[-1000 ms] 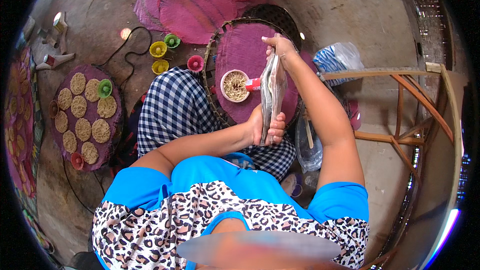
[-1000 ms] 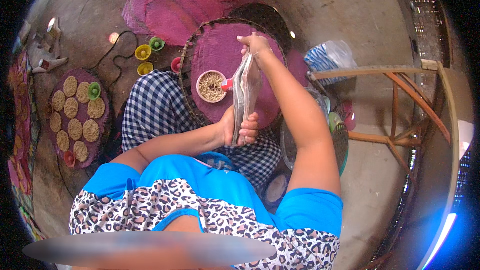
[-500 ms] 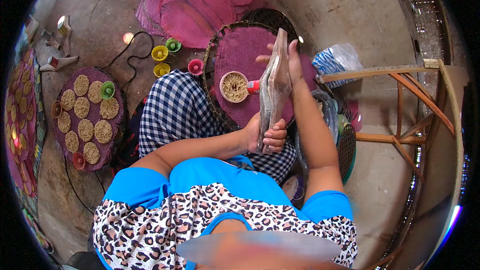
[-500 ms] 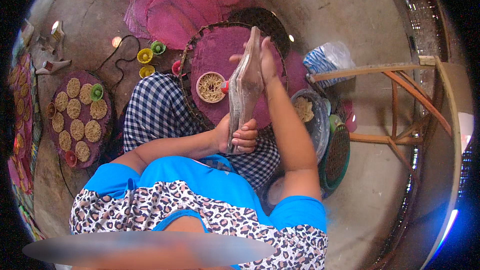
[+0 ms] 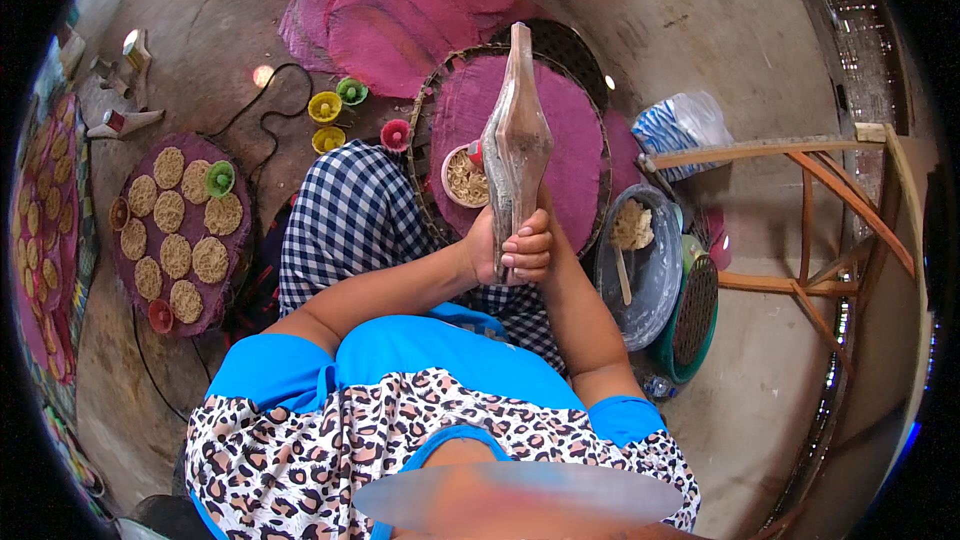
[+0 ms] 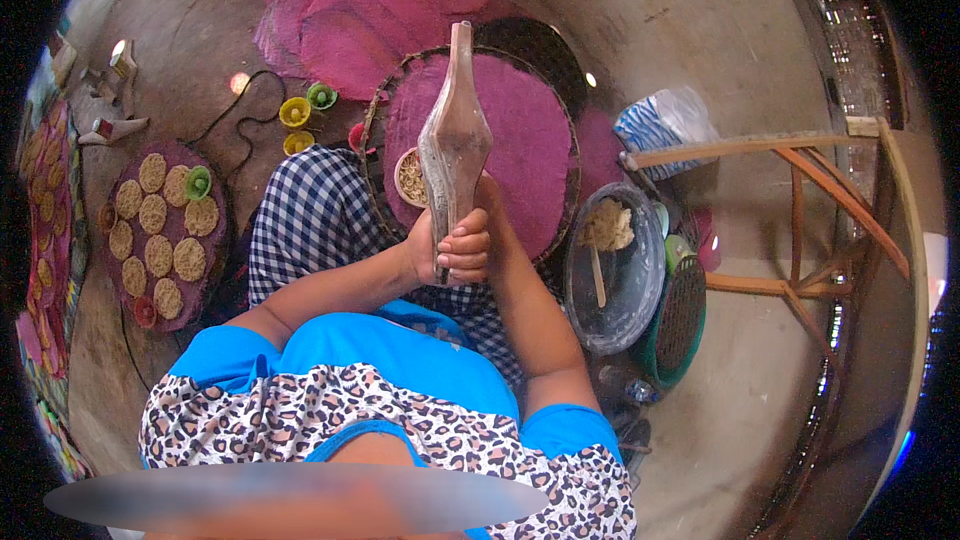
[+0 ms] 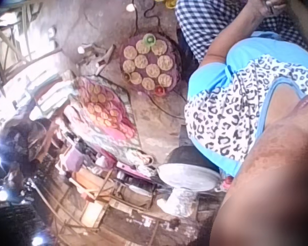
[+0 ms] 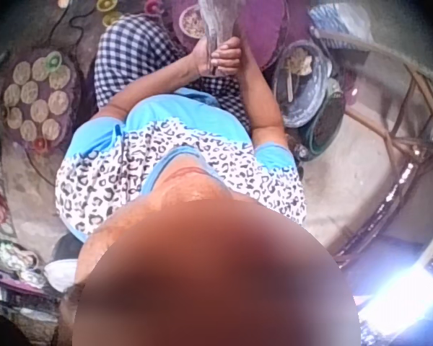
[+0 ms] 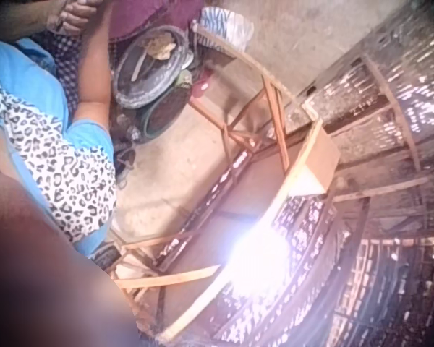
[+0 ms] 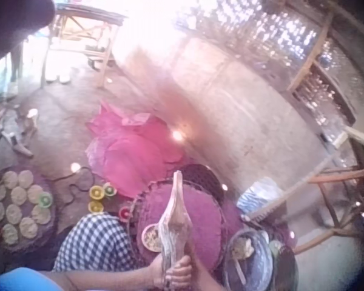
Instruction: The person scoops dough from a metal bowl and loads it into a wooden press. They then press the dough into small, round, patterned snacks and place them on a purple mat. The person repeats this process, creating a batch of snacks.
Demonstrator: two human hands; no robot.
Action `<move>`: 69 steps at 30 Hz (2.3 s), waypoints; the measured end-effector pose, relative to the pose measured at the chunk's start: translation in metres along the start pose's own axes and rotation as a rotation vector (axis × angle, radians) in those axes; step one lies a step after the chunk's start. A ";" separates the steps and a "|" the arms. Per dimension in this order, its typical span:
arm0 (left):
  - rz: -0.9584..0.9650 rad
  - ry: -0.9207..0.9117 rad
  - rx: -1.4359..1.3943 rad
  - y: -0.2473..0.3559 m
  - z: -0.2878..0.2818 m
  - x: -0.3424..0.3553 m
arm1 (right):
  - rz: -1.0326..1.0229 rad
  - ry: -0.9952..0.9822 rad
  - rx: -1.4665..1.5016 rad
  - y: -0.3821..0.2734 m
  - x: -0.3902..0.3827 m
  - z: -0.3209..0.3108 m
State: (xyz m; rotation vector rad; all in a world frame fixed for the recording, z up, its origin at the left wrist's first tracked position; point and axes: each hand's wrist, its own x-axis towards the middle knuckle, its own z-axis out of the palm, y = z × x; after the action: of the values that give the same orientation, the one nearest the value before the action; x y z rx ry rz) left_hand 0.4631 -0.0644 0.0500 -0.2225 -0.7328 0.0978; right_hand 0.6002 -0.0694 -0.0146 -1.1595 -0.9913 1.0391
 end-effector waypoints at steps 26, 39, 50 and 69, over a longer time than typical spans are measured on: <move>-0.252 0.090 -0.025 -0.027 -0.008 0.001 | -0.382 0.244 -0.526 0.043 -0.031 0.019; -0.349 0.154 -0.060 -0.031 -0.011 0.002 | -0.578 0.052 -1.200 -0.033 -0.024 0.048; -0.408 0.224 -0.050 -0.033 -0.010 0.004 | -0.447 -0.008 -1.065 -0.044 -0.015 0.051; -0.446 0.191 -0.043 -0.039 -0.014 0.008 | -0.336 -0.082 -1.013 -0.049 -0.007 0.043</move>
State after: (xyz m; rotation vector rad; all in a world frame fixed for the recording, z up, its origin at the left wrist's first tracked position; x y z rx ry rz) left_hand 0.4784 -0.1035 0.0545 -0.1038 -0.5803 -0.3591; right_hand 0.5624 -0.0711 0.0394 -1.6615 -1.7993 0.2676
